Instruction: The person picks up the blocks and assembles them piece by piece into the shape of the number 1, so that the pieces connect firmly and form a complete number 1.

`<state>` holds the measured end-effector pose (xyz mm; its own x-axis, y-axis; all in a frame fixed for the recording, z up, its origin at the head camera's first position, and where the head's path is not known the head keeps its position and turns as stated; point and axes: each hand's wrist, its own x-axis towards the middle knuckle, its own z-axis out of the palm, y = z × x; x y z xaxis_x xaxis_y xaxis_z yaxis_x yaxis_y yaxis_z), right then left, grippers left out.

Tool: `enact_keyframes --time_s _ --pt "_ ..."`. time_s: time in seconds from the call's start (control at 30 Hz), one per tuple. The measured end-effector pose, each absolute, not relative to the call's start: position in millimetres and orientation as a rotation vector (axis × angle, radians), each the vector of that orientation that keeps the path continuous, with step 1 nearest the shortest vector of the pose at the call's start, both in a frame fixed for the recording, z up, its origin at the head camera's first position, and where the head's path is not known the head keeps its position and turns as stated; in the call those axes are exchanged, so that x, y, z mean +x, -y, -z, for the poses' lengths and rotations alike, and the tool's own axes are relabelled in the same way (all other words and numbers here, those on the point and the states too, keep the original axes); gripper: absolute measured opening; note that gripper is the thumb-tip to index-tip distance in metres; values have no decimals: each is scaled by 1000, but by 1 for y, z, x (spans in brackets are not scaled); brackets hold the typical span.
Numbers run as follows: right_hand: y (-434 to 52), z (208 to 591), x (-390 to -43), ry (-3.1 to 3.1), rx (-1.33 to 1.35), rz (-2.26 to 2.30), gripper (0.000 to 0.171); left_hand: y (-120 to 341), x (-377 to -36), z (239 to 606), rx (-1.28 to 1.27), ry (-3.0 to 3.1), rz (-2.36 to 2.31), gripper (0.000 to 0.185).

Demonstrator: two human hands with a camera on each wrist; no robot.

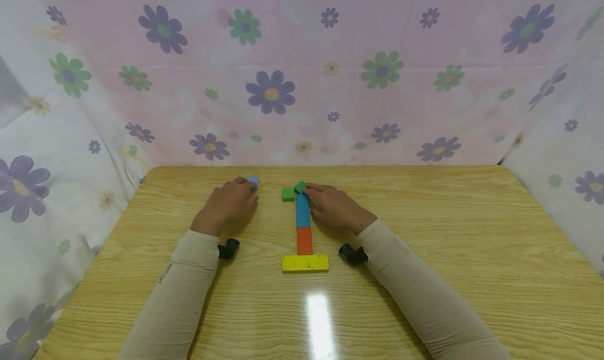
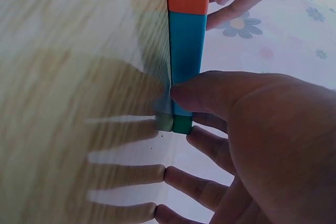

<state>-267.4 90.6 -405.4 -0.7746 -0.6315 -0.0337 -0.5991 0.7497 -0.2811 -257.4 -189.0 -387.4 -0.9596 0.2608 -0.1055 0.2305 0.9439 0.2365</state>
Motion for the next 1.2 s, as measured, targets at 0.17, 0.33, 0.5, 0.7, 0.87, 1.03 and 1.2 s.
enact_keyframes --time_s 0.17,0.33,0.5,0.7,0.87,1.03,1.2 --pt "-91 404 -267 -2818 -996 386 55 186 -256 385 395 -2980 -325 46" --pt "-90 402 -267 -2814 -995 398 55 184 -253 381 437 -3017 -330 40" --pt "-90 401 -267 -2817 -1008 397 55 184 -254 381 488 -3046 -327 37" --pt "-89 401 -268 -2820 -1005 388 55 184 -257 384 516 -3059 -311 36" --pt "-89 401 -268 -2822 -1000 390 55 184 -259 385 518 -3051 -319 35" --pt "-89 402 -268 -2819 -995 395 55 183 -257 384 523 -3029 -356 33" --pt "-90 403 -266 -2813 -992 396 56 180 -256 384 537 -3004 -396 32"
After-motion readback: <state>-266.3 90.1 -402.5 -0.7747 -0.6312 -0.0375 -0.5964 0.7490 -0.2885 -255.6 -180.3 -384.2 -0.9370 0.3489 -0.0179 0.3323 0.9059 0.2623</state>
